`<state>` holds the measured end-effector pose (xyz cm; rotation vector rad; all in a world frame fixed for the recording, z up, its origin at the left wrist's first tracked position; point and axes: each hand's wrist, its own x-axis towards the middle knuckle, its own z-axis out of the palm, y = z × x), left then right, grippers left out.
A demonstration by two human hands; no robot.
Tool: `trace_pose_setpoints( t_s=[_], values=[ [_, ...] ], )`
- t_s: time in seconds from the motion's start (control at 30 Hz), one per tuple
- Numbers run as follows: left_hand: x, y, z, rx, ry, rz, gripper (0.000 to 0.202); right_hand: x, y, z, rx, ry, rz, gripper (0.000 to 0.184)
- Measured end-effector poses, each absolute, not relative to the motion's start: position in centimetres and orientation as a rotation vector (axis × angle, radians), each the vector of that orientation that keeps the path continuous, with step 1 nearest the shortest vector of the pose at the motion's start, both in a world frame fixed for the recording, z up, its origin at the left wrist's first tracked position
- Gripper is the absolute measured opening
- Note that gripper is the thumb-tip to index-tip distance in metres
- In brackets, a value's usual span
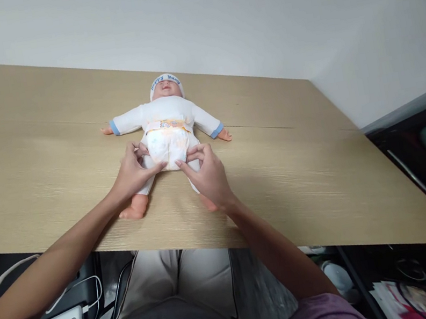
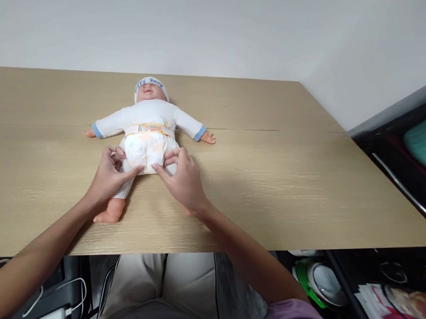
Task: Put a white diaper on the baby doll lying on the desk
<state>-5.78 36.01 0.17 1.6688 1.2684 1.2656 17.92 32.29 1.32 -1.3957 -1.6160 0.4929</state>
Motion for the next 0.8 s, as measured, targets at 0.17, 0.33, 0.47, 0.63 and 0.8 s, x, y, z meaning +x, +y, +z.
trace_pose_setpoints(
  t_s=[0.17,0.33,0.47,0.63,0.8],
  values=[
    [-6.1,35.0,1.6,1.803,1.372,1.119,0.051,18.1,31.9,1.8,-1.488,-1.738,0.399,0.030],
    [-6.1,35.3,2.4,1.877,1.350,0.972,0.043,17.9,31.9,1.9,-1.464,-1.881,0.350,0.020],
    [-6.3,36.4,2.0,1.576,1.147,0.961,0.052,17.9,32.3,2.0,-1.477,-1.837,0.440,0.028],
    [-6.8,37.0,1.6,1.404,1.033,0.952,0.054,18.4,33.0,1.9,-1.427,-1.721,0.657,0.038],
    [-6.7,36.8,1.7,1.373,1.013,0.967,0.049,18.4,33.3,1.5,-1.416,-1.661,0.704,0.045]
  ],
)
